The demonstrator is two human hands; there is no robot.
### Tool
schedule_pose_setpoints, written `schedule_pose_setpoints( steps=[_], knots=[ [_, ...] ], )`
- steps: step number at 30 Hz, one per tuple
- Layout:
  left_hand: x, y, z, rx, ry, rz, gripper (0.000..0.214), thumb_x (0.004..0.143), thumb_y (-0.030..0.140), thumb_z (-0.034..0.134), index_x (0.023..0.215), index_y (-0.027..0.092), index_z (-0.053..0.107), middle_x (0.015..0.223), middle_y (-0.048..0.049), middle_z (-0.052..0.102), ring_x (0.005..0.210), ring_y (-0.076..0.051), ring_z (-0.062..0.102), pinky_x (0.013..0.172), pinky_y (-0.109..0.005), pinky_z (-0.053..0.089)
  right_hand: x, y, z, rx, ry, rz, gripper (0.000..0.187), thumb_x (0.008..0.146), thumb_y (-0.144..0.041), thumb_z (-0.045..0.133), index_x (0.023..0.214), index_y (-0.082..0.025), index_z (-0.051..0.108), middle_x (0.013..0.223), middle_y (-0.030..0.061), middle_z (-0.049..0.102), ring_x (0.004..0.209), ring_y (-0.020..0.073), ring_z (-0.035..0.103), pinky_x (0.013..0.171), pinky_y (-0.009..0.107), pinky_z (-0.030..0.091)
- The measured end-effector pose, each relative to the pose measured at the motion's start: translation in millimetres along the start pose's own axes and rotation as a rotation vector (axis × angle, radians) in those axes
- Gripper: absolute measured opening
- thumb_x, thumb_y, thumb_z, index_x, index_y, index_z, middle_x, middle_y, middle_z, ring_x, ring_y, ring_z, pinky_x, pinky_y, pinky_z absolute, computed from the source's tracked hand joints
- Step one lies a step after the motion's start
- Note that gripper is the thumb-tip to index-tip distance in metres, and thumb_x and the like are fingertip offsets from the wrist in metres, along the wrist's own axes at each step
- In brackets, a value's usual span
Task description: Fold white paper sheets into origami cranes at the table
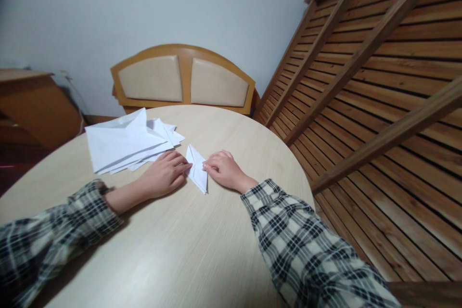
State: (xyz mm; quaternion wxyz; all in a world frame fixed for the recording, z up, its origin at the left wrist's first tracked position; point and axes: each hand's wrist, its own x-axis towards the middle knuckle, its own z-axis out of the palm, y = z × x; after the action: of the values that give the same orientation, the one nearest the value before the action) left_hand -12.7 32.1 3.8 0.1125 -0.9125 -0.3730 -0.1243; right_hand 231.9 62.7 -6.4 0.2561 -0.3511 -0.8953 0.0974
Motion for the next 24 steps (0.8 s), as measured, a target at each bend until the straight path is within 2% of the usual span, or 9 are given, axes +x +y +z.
schedule_pose_setpoints(
  steps=[6,11,16,19,24],
  knots=[
    [0.4,-1.5,-0.2,-0.097,0.025,-0.014,0.039,0.102,0.035,0.039,0.11,0.016,0.072,0.102,-0.0101,0.072,0.102,-0.028,0.06,0.098,-0.049,0.04,-1.3,-6.8,-4.0,-0.003,0.018,-0.066,0.019,0.096,-0.028,0.059,0.094,-0.022,0.076,0.092,0.0032,0.075,0.096,0.0199,0.06,0.101,0.042,0.033],
    [-0.2,-4.3,1.9,-0.192,0.02,-0.052,0.041,0.1,0.045,0.045,0.113,0.017,0.072,0.112,-0.0102,0.074,0.105,-0.03,0.062,0.093,-0.049,0.044,-3.0,-9.3,-4.9,0.025,-0.014,-0.116,0.016,0.094,-0.026,0.061,0.093,-0.022,0.076,0.089,0.0033,0.073,0.094,0.0198,0.058,0.097,0.041,0.036],
    [-0.5,-8.5,7.1,-0.285,0.003,-0.019,0.042,0.093,0.039,0.059,0.125,0.014,0.067,0.124,-0.0102,0.071,0.116,-0.03,0.059,0.102,-0.047,0.043,-5.4,-6.6,-1.6,0.048,-0.052,-0.202,0.012,0.088,-0.02,0.064,0.095,-0.024,0.073,0.098,0.0025,0.071,0.103,0.0212,0.058,0.103,0.043,0.035],
    [-0.3,-10.6,9.5,-0.298,-0.012,0.004,0.041,0.095,0.037,0.057,0.128,0.015,0.065,0.128,-0.0091,0.07,0.122,-0.029,0.057,0.105,-0.047,0.042,-6.7,-6.4,-0.5,0.046,-0.084,-0.208,0.016,0.085,-0.019,0.066,0.099,-0.024,0.071,0.104,0.0036,0.068,0.107,0.0225,0.057,0.105,0.045,0.034],
    [0.4,-9.2,8.6,-0.202,-0.015,0.044,0.034,0.098,0.033,0.054,0.129,0.022,0.065,0.132,-0.0092,0.066,0.124,-0.031,0.053,0.105,-0.052,0.04,-6.4,-7.0,-1.5,0.036,-0.094,-0.204,0.013,0.087,-0.021,0.064,0.099,-0.022,0.068,0.103,0.0051,0.066,0.104,0.0217,0.057,0.098,0.04,0.04]
  ],
)
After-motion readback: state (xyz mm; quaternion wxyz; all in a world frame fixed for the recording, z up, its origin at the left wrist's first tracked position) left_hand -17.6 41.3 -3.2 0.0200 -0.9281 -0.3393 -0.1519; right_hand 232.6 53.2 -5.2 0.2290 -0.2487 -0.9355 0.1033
